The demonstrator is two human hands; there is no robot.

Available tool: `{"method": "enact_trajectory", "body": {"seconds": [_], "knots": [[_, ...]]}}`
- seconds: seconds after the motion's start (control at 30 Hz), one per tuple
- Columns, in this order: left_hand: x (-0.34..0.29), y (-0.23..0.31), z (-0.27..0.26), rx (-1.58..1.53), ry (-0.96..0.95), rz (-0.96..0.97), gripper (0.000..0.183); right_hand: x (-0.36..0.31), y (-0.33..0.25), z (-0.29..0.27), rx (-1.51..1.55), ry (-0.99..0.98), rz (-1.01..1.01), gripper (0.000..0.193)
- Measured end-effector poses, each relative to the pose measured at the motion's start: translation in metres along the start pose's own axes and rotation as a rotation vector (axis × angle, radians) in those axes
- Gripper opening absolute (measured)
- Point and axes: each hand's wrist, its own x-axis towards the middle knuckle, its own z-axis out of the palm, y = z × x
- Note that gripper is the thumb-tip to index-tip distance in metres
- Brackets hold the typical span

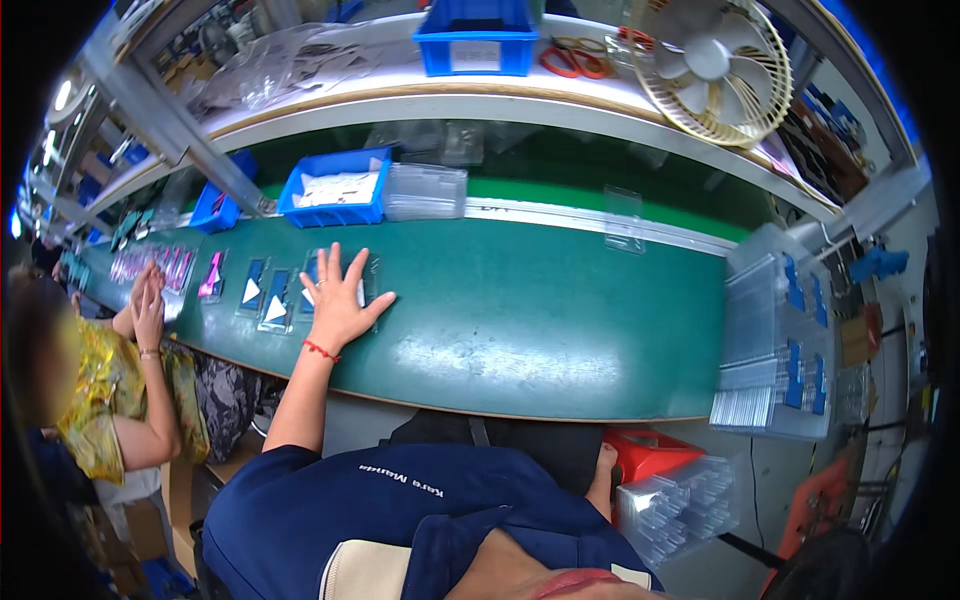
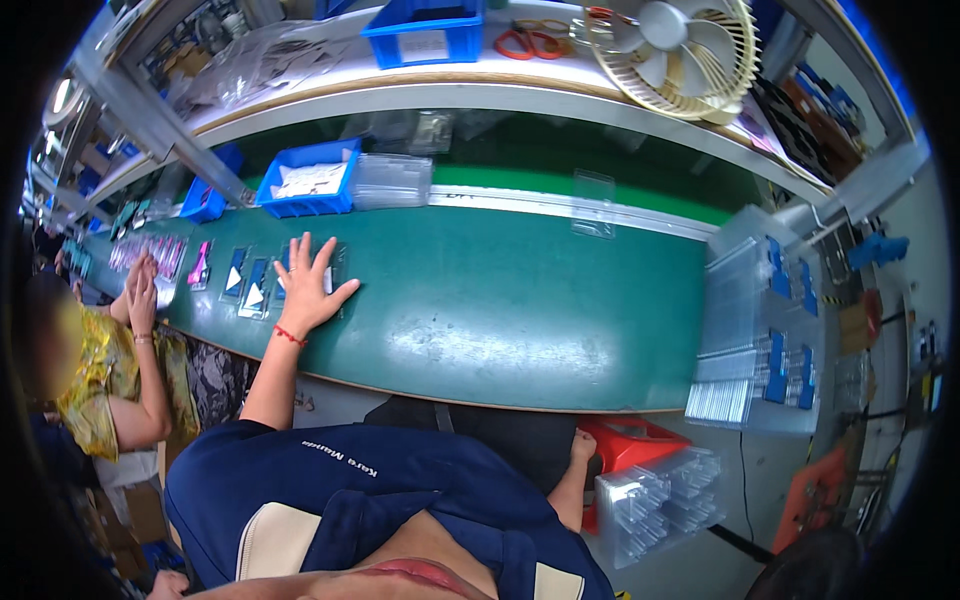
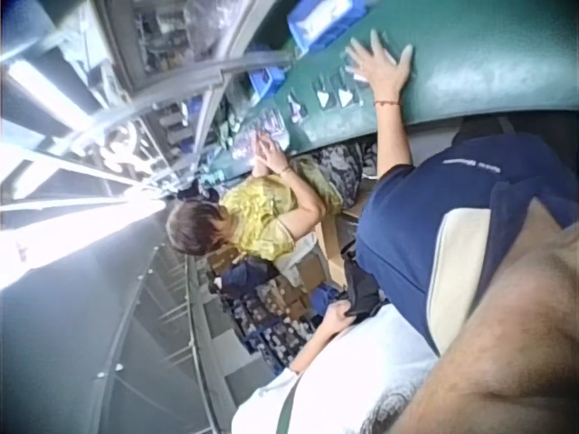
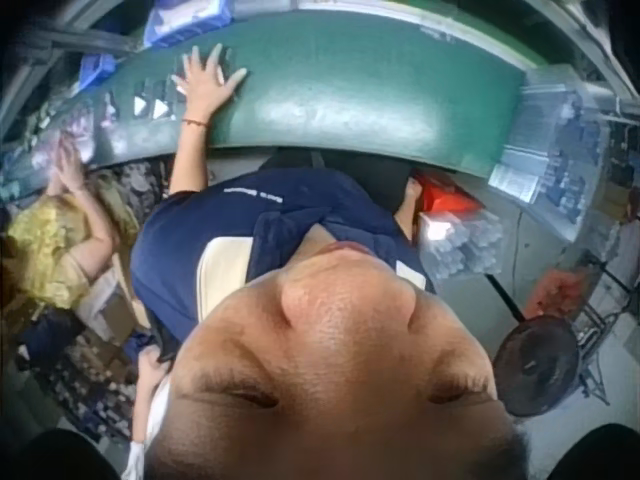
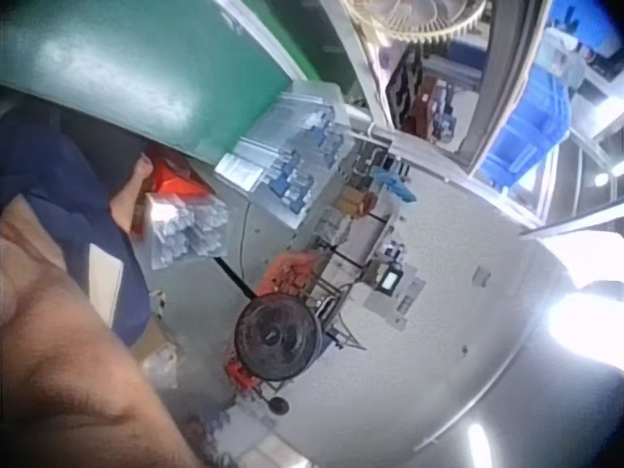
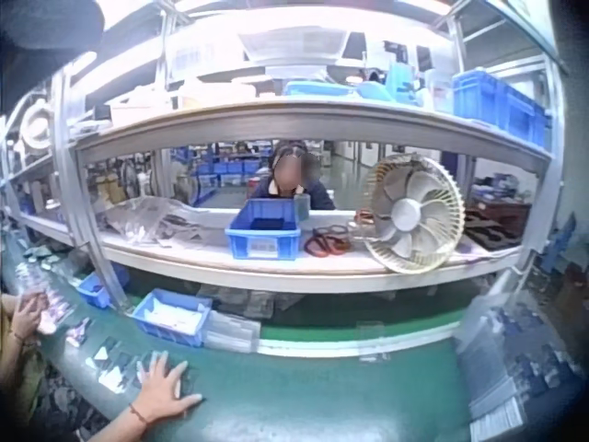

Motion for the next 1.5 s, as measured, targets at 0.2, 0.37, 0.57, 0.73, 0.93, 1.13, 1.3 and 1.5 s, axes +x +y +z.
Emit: {"method": "enact_trajectory", "body": {"seconds": [0.2,0.37,0.57,0.73,0.93,1.13,1.3,1.5], "knots": [[0.008,0.071,-0.006,-0.28,0.16,0.355,0.058,-0.109,-0.009,-0.036,-0.446,0.366,0.036,0.011],[0.028,0.148,0.012,-0.472,0.111,0.678,0.028,-0.182,-0.097,-0.069,-0.157,0.585,-0.542,0.01],[0.022,0.177,0.041,-0.618,0.016,0.727,0.028,-0.207,-0.315,-0.087,-0.007,0.421,-1.456,0.021],[0.014,0.168,0.052,-0.658,-0.106,0.83,0.029,-0.137,-0.444,-0.032,-0.33,0.443,-1.427,0.067],[0.016,0.166,0.053,-0.656,-0.122,0.843,0.028,-0.054,-0.477,0.023,-0.447,0.408,-1.183,0.055],[0.017,0.171,0.024,-0.731,0.292,0.704,0.032,-0.118,-0.471,-0.038,-0.039,-0.202,-1.462,0.035],[0.024,0.168,0.021,-0.774,0.329,0.842,0.027,-0.157,-0.462,-0.037,0.118,-0.63,-1.404,0.043],[0.016,0.175,0.02,-1.089,0.14,0.602,0.021,-0.162,-0.448,0.005,0.521,-0.528,-1.142,0.069]]}}
